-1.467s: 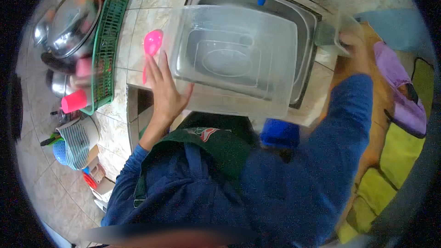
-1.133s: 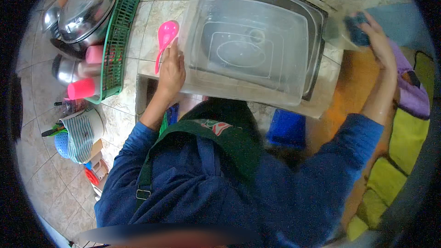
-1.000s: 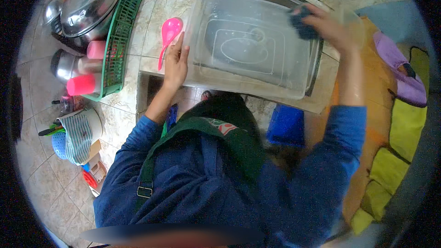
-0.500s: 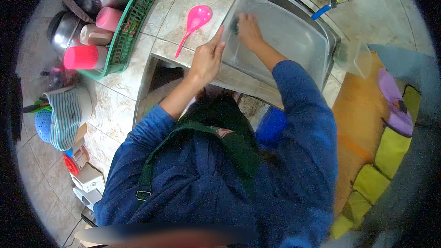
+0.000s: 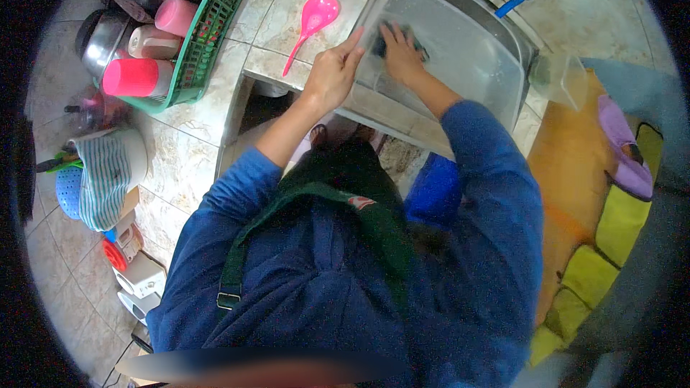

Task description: Washing and rinsing kitchen containers and a spoon at a sink.

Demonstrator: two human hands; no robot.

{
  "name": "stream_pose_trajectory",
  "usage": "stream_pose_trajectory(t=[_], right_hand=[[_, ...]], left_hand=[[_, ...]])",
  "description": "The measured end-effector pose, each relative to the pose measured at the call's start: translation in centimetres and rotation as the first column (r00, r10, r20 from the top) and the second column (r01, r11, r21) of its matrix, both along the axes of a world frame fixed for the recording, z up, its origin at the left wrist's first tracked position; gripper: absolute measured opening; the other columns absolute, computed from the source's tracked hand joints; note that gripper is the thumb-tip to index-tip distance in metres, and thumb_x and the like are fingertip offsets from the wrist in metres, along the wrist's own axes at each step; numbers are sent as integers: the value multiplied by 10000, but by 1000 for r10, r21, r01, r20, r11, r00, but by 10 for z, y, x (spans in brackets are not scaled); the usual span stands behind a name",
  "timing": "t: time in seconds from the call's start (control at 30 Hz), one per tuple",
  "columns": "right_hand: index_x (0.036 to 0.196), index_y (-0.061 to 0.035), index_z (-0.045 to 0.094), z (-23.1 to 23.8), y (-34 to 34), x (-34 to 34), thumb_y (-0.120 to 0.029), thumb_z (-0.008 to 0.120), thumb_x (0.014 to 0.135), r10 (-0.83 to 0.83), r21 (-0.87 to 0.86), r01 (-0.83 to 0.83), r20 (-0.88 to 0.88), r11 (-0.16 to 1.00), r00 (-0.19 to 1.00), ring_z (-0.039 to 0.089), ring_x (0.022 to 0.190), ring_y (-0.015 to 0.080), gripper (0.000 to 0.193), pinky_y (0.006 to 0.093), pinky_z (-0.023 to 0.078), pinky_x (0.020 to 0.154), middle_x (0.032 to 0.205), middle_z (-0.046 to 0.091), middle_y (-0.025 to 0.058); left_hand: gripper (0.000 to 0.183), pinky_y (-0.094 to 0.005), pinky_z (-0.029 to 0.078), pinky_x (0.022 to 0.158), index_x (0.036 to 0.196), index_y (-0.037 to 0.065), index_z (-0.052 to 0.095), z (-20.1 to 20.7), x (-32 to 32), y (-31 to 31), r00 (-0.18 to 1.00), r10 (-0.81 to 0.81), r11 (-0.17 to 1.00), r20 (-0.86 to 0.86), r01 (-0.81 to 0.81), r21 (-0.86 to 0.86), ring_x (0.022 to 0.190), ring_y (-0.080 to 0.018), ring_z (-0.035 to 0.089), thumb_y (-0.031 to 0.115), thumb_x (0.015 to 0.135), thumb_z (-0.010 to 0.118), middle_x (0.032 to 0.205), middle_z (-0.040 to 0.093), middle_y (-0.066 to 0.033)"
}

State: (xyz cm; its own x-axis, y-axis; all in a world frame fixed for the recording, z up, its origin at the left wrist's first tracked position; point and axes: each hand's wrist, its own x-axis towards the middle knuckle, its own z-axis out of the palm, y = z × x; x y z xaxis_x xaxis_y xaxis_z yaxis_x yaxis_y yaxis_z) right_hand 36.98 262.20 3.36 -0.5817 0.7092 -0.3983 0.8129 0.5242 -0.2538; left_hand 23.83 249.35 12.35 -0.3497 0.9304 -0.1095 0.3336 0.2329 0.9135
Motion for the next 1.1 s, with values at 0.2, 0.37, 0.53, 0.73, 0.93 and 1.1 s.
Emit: stream_pose_trajectory(t=[0.2,0.37,0.53,0.73,0.93,1.1], right_hand=[[1322,-72,290,-88,-37,-14,-262,515,854,-193,-187,128,-390,974,900,239,1267,328,554,482,285,978,1401,239,151],[1214,-68,450,85,-125,-39,-408,419,918,-387,-780,-51,-365,624,847,376,1176,186,452,346,339,939,1297,434,98],[1001,-21,594,80,-133,-6,-161,458,847,73,-281,-125,-188,951,979,567,971,253,249,360,423,869,1002,615,186],[1023,-71,590,94,-133,137,-92,476,806,-159,-466,51,-195,883,968,578,919,199,246,330,445,817,969,632,116],[1162,-72,494,59,-86,115,-123,514,823,-385,-282,314,-246,907,890,570,954,278,344,359,448,829,1074,570,188],[1160,46,397,18,-65,47,-112,530,778,-123,-110,94,-288,989,950,571,930,370,434,423,465,785,1043,531,298]], left_hand=[[383,-379,445,607,1216,49,510,-7,11,10,1000,-30,996,8,29,88,584,-307,550,189,859,511,632,524,-245],[393,-406,446,587,1184,32,540,-5,-3,-25,996,77,994,38,-80,80,578,-340,584,154,811,554,623,559,-236],[401,-390,425,545,1198,54,538,-5,-2,-26,995,72,984,71,-82,158,524,-296,556,125,804,554,556,518,-192],[385,-378,403,532,1205,92,542,4,-9,-36,1000,-4,992,29,0,125,498,-263,506,189,833,562,538,494,-168],[359,-372,410,539,1204,103,544,10,-5,-35,999,-1,996,46,-3,89,488,-253,490,225,866,548,546,498,-166],[362,-390,431,558,1224,88,518,29,-2,-18,1000,-30,998,1,30,47,506,-312,522,205,882,523,604,547,-201]])
